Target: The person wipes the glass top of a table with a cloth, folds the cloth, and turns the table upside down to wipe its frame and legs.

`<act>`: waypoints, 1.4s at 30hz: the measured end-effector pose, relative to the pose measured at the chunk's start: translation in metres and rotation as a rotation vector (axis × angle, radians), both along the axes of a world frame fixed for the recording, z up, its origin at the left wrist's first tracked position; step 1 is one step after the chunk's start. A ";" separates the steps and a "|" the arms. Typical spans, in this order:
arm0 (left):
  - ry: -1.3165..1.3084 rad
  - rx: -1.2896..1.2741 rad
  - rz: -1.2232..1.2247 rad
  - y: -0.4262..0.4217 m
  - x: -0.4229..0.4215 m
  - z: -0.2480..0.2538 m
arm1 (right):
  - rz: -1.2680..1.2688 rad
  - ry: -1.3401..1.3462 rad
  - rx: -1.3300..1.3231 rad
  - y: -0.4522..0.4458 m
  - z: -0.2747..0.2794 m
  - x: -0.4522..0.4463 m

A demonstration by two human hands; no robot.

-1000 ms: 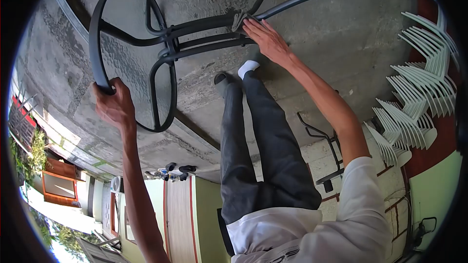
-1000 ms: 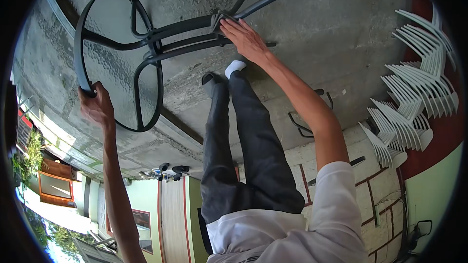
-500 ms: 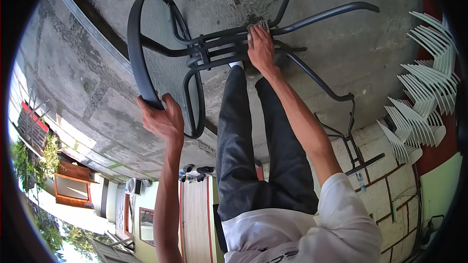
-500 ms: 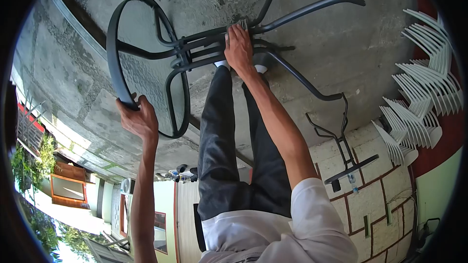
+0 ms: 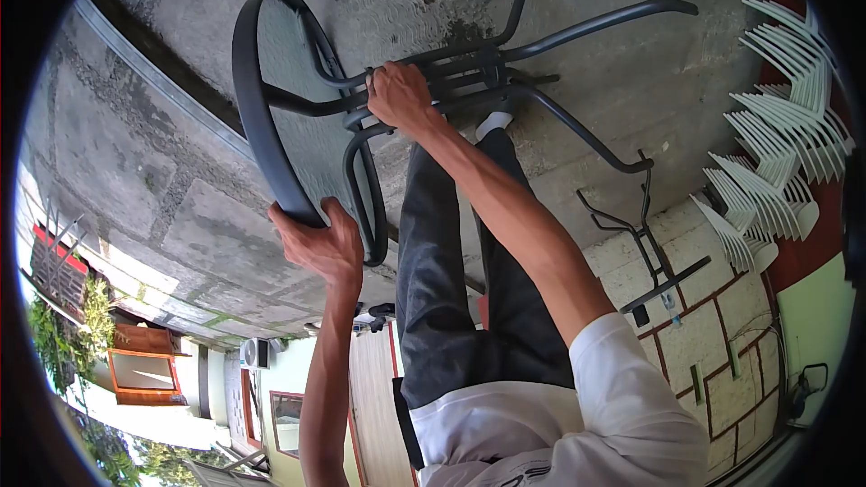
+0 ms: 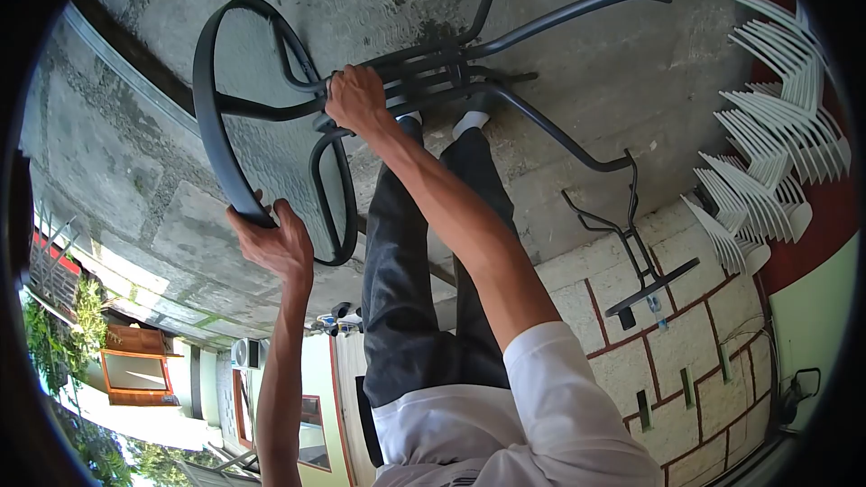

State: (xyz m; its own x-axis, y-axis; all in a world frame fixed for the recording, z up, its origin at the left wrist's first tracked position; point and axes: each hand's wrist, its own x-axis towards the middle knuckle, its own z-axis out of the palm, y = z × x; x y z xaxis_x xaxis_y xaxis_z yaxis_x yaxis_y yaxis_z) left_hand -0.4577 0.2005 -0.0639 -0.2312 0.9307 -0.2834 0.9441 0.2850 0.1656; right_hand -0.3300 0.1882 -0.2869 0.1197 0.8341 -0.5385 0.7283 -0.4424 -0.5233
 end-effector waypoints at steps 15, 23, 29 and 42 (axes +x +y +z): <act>-0.004 0.027 -0.039 -0.002 -0.004 -0.002 | 0.248 -0.015 -0.458 -0.018 -0.016 0.145; 0.013 0.076 -0.054 -0.003 -0.003 -0.010 | -0.222 0.098 0.075 -0.029 0.020 0.203; 0.055 0.051 0.008 0.000 0.005 -0.004 | 0.173 0.001 -0.025 -0.065 -0.008 0.213; 0.213 0.186 -0.065 -0.005 0.000 -0.013 | 0.802 -0.429 0.310 -0.076 0.056 0.356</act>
State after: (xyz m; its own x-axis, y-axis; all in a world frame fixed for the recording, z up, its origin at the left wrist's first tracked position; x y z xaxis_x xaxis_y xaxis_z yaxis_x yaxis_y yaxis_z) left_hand -0.4578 0.1956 -0.0771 -0.2055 0.9769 -0.0578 0.9785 0.2062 0.0053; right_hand 0.0256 0.1127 -0.2313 -0.4131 0.8512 -0.3238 0.9107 0.3843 -0.1515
